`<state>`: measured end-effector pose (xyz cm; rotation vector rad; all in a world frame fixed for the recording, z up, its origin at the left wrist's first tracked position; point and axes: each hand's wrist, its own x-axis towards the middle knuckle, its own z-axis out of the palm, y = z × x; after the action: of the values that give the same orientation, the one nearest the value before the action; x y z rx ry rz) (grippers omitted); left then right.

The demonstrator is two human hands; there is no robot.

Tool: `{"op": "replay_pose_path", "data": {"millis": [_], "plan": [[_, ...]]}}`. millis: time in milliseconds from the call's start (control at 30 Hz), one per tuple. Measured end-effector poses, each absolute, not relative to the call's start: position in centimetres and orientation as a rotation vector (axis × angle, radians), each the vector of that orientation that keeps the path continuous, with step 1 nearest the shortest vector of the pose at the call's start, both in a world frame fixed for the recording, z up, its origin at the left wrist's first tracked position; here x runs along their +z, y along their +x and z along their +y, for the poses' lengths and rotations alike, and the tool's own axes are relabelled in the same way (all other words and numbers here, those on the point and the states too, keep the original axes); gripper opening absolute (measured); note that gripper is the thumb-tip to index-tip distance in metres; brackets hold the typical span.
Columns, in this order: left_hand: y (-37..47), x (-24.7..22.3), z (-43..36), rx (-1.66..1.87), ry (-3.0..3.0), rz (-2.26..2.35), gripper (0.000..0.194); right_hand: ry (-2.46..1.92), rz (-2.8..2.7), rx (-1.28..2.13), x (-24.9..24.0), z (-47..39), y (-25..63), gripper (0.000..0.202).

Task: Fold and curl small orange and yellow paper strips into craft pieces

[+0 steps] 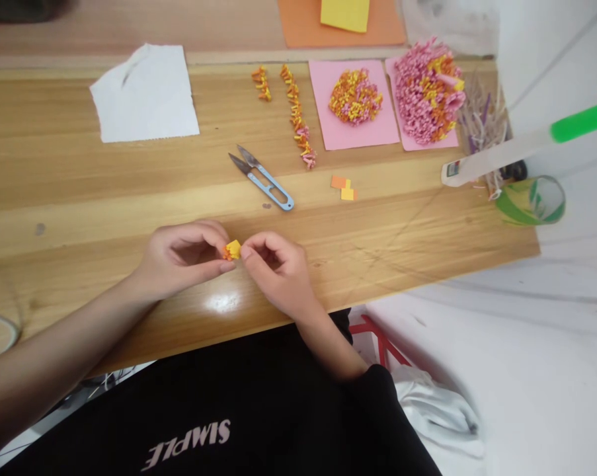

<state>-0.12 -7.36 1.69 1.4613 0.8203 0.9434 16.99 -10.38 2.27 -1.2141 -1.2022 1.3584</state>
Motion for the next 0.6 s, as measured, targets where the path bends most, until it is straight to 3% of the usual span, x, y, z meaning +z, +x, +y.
{"op": "replay_pose_path", "data": {"millis": [600], "plan": [[-0.12, 2.03, -7.22, 0.948, 1.497, 0.807, 0.005, -1.289, -1.067, 1.305, 1.81, -10.23, 16.88, 0.012]]}}
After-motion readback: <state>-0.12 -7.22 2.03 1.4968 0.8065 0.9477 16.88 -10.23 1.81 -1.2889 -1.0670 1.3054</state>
